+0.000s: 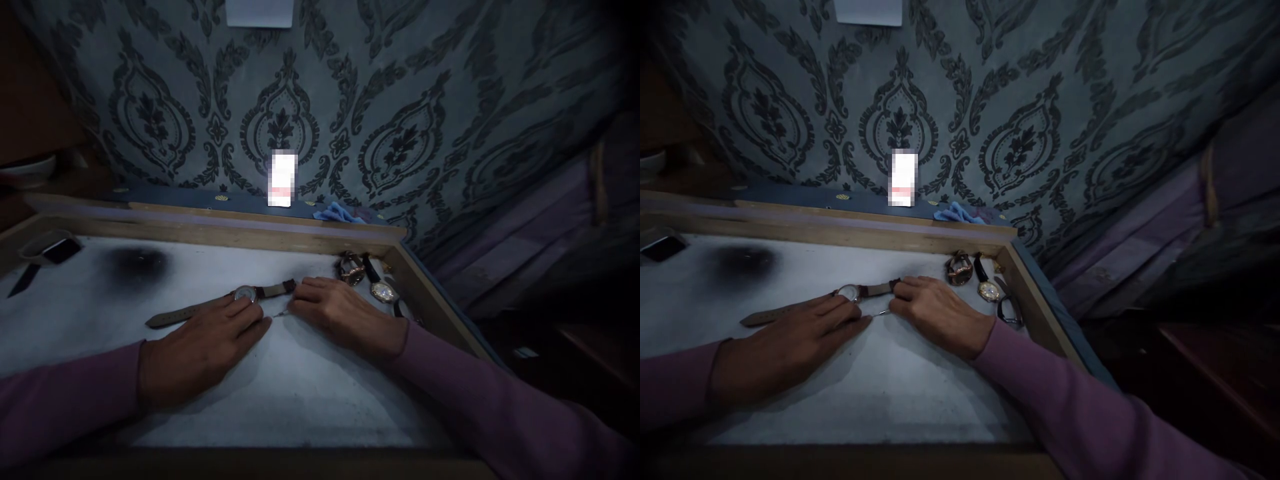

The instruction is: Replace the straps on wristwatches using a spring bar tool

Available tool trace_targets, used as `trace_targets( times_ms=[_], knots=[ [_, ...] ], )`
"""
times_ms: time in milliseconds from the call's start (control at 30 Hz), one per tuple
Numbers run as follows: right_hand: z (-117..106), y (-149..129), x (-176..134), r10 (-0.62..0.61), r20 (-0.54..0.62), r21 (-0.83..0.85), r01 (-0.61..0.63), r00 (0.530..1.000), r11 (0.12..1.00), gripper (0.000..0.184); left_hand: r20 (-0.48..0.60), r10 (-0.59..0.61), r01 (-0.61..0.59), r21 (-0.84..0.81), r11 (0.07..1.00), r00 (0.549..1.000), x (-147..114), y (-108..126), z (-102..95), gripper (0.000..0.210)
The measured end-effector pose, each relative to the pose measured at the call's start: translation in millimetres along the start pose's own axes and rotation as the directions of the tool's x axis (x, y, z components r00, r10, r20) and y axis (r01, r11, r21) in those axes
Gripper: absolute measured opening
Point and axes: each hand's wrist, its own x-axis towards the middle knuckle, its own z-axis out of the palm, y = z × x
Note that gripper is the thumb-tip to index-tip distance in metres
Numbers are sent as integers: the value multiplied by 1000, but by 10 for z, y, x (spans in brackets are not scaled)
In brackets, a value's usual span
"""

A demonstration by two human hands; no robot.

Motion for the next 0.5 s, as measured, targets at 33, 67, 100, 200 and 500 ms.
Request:
trace_targets(
  times_ms=[33,67,100,200,500],
  knots=[
    [-5,-2,0,-2,5,0,2,1000,1000,24,10,-9,9,-3,1000,1000,0,1,-2,30],
    [-10,-4,0,-4,9,1,4,1000,1000,23,15,-12,12,-7,1000,1000,0,2,-6,30],
    [-15,-5,0,-7,10,1,7,1000,1000,22,15,-10,11,-15,1000,1000,0,3,-13,29],
    [-23,-8,-2,-14,11,-10,14,1000,1000,22,9,-11,11,-48,999,1000,2,7,-40,32],
    [-1,-6,-6,-40,-9,-47,39,999,998,20,-16,7,-8,-55,998,1000,14,-8,-47,31]
  ],
)
